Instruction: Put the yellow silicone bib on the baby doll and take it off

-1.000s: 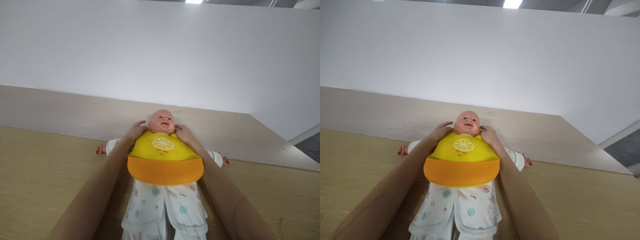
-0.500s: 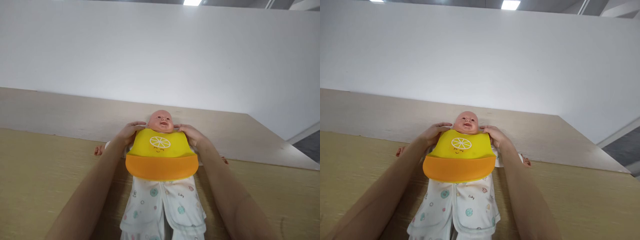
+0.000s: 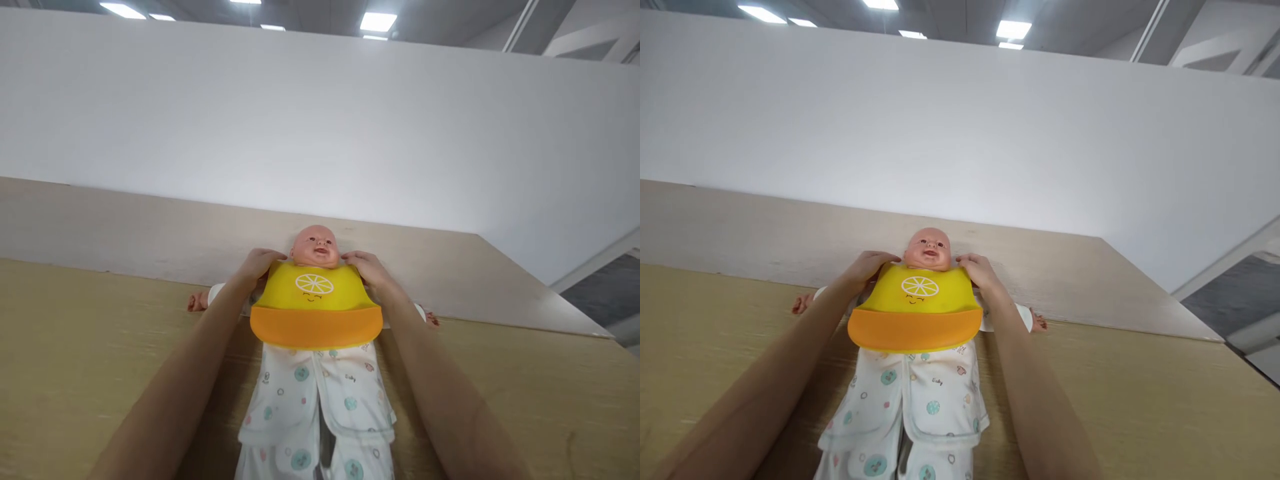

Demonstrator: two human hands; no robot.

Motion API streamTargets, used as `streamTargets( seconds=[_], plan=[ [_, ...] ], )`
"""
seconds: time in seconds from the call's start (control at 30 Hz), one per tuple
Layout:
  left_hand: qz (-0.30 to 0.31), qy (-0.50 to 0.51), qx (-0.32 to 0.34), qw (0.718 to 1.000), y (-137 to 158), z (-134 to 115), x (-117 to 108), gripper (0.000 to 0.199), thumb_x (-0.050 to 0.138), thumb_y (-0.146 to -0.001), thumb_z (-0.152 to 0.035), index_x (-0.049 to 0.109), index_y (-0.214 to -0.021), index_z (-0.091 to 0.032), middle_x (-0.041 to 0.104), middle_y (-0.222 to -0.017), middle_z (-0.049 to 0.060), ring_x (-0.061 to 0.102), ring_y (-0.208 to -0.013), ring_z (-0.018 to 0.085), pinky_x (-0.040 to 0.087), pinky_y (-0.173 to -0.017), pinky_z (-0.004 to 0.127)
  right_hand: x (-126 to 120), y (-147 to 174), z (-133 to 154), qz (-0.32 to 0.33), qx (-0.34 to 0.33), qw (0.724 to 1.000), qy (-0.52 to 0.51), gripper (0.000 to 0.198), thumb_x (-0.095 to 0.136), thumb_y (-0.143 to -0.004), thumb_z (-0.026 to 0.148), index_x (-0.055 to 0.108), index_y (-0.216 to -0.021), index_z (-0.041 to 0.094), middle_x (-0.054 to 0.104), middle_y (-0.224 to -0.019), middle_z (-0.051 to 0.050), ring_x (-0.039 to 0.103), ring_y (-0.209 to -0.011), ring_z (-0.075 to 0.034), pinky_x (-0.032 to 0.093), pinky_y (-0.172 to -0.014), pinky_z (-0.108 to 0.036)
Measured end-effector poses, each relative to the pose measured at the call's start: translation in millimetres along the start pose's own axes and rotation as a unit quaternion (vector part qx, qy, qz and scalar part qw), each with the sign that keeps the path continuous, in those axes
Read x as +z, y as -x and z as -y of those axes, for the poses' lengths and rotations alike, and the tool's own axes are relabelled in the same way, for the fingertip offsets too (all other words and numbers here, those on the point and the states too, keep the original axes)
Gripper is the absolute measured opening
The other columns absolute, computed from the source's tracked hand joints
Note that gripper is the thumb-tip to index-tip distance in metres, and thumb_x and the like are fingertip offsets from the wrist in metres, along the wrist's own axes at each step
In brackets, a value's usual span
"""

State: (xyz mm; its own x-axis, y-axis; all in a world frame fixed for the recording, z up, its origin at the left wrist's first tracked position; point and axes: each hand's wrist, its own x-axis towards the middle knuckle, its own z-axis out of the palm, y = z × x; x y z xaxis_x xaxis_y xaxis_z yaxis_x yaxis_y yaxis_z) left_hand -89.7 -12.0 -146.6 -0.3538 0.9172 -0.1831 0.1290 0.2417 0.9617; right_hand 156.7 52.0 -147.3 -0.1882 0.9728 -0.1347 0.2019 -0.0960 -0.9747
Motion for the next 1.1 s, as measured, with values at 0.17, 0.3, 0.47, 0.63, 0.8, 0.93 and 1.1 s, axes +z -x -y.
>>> streamTargets(
  seconds=[0.17, 0.3, 0.47, 0.63, 0.8, 0.93, 1.1],
  plan=[
    [-0.045, -0.068, 0.119, 0.989, 12, 1, -9, 0.028, 0.053, -0.076, -0.034, 0.07, -0.09, -0.017, 0.063, -0.066, 0.001, 0.059, -0.062, 0.016, 0.047, -0.059, 0.026, -20, 33, -5, -0.066, -0.091, 0.988, 0.103, 0.039, 0.047, -0.077, 0.031, 0.058, -0.111, 0.016, 0.061, -0.064, 0.002, 0.057, -0.058, -0.013, 0.041, -0.054, -0.023],
    [-0.112, -0.244, 0.226, 0.936, 31, 10, -34, 0.038, 0.043, -0.078, -0.02, 0.067, -0.108, -0.019, 0.073, -0.093, 0.007, 0.065, -0.094, 0.022, 0.046, -0.093, 0.035, -56, 76, -23, -0.109, -0.249, 0.913, 0.304, 0.035, 0.045, -0.076, 0.027, 0.064, -0.103, 0.017, 0.07, -0.1, -0.008, 0.063, -0.096, -0.021, 0.047, -0.088, -0.034],
    [-0.06, -0.456, 0.29, 0.839, 65, 27, -67, 0.047, 0.045, -0.071, -0.01, 0.069, -0.11, -0.019, 0.069, -0.117, 0.01, 0.057, -0.117, 0.028, 0.04, -0.104, 0.04, -93, 117, -54, -0.072, -0.304, 0.795, 0.52, 0.049, 0.052, -0.074, 0.029, 0.063, -0.12, 0.018, 0.058, -0.133, -0.011, 0.047, -0.127, -0.031, 0.035, -0.106, -0.048],
    [-0.012, -0.543, 0.287, 0.789, 88, 42, -72, 0.057, 0.048, -0.07, -0.01, 0.063, -0.123, -0.024, 0.06, -0.133, 0.008, 0.047, -0.13, 0.032, 0.034, -0.106, 0.052, -102, 121, -69, -0.085, -0.29, 0.741, 0.599, 0.046, 0.047, -0.087, 0.031, 0.058, -0.129, 0.019, 0.053, -0.14, -0.01, 0.04, -0.134, -0.03, 0.034, -0.107, -0.048],
    [-0.012, -0.546, 0.305, 0.78, 91, 49, -72, 0.062, 0.038, -0.072, -0.001, 0.062, -0.125, -0.023, 0.061, -0.133, 0.009, 0.05, -0.128, 0.027, 0.034, -0.105, 0.051, -106, 109, -67, -0.087, -0.318, 0.723, 0.607, 0.041, 0.046, -0.09, 0.024, 0.061, -0.127, 0.021, 0.054, -0.138, -0.01, 0.044, -0.131, -0.029, 0.037, -0.106, -0.046],
    [-0.018, -0.547, 0.318, 0.775, 91, 54, -73, 0.062, 0.037, -0.073, -0.002, 0.06, -0.127, -0.022, 0.06, -0.134, 0.01, 0.05, -0.128, 0.028, 0.033, -0.107, 0.053, -107, 106, -65, -0.081, -0.311, 0.723, 0.612, 0.043, 0.046, -0.088, 0.026, 0.061, -0.128, 0.02, 0.052, -0.14, -0.011, 0.043, -0.132, -0.029, 0.037, -0.106, -0.046],
    [-0.102, -0.545, 0.342, 0.759, 98, 67, -66, 0.05, 0.04, -0.08, -0.01, 0.061, -0.125, -0.015, 0.055, -0.138, 0.017, 0.043, -0.133, 0.033, 0.032, -0.109, 0.053, -95, 111, -72, -0.123, -0.311, 0.716, 0.613, 0.045, 0.046, -0.087, 0.03, 0.059, -0.129, 0.018, 0.051, -0.141, -0.012, 0.04, -0.134, -0.031, 0.037, -0.106, -0.048]
  ],
)
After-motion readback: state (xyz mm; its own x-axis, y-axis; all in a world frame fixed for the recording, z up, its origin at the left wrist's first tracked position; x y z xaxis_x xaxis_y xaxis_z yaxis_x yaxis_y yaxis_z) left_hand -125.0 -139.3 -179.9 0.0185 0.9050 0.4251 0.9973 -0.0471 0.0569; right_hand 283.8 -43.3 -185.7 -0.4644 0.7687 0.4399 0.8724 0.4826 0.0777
